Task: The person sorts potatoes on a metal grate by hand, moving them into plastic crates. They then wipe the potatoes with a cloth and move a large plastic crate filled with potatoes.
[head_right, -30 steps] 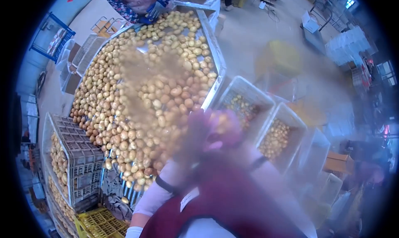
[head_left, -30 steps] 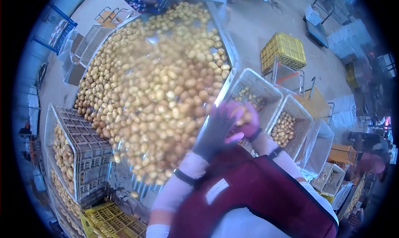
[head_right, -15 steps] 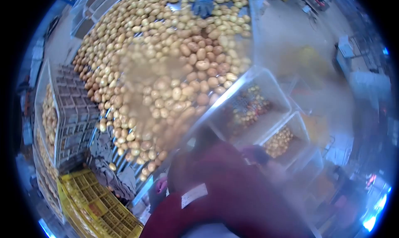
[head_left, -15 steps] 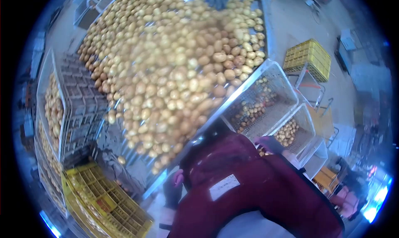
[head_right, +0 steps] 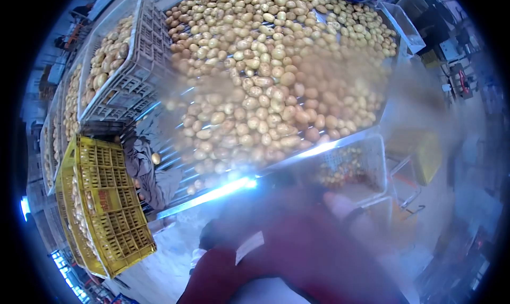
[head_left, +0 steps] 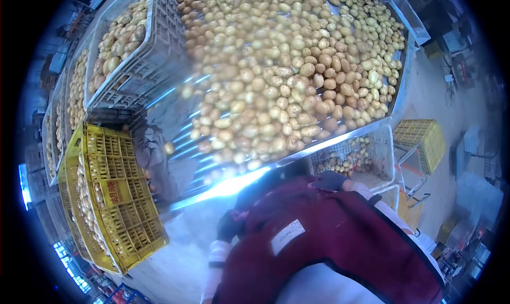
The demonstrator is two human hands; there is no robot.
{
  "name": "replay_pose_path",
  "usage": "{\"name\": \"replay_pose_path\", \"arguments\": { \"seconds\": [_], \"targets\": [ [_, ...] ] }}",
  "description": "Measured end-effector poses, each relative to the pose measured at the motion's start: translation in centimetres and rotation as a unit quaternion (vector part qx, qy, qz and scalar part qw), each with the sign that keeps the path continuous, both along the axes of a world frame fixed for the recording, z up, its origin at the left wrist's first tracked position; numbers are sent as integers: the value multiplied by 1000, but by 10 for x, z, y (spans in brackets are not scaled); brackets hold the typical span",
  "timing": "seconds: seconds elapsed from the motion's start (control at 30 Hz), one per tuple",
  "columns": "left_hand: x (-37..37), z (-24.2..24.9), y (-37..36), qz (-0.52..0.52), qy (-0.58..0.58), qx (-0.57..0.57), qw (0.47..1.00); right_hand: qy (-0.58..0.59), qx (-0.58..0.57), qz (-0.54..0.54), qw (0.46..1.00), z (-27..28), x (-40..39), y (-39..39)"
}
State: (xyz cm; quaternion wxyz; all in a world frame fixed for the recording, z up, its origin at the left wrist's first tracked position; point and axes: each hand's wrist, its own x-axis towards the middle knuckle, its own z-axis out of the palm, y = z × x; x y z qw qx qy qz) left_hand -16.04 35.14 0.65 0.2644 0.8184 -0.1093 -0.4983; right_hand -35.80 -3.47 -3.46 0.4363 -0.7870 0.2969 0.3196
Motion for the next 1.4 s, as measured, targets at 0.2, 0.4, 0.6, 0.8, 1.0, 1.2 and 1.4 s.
{"name": "replay_pose_path", "arguments": {
  "seconds": [0.2,0.4,0.6,0.8,1.0,1.2,1.4],
  "targets": [
    [5,-20,-3,1,-35,-21,999,-33,-110,57,992,-23,39,10],
    [16,-37,-10,-1,-75,-43,996,-62,-143,75,985,-35,49,18],
    [17,-49,-4,-28,-101,-45,993,-43,-178,-18,983,-27,37,0],
    [29,-57,31,-179,-243,-106,947,24,-102,73,992,-71,9,-36],
    [80,42,-15,61,-80,-131,986,-108,-106,-134,979,87,38,-72],
    [119,41,-159,-158,-380,-259,874,-541,-197,61,816,96,203,-35],
    [128,4,-190,-244,-400,-204,860,-469,-160,257,830,66,277,-26]
  ]
}}
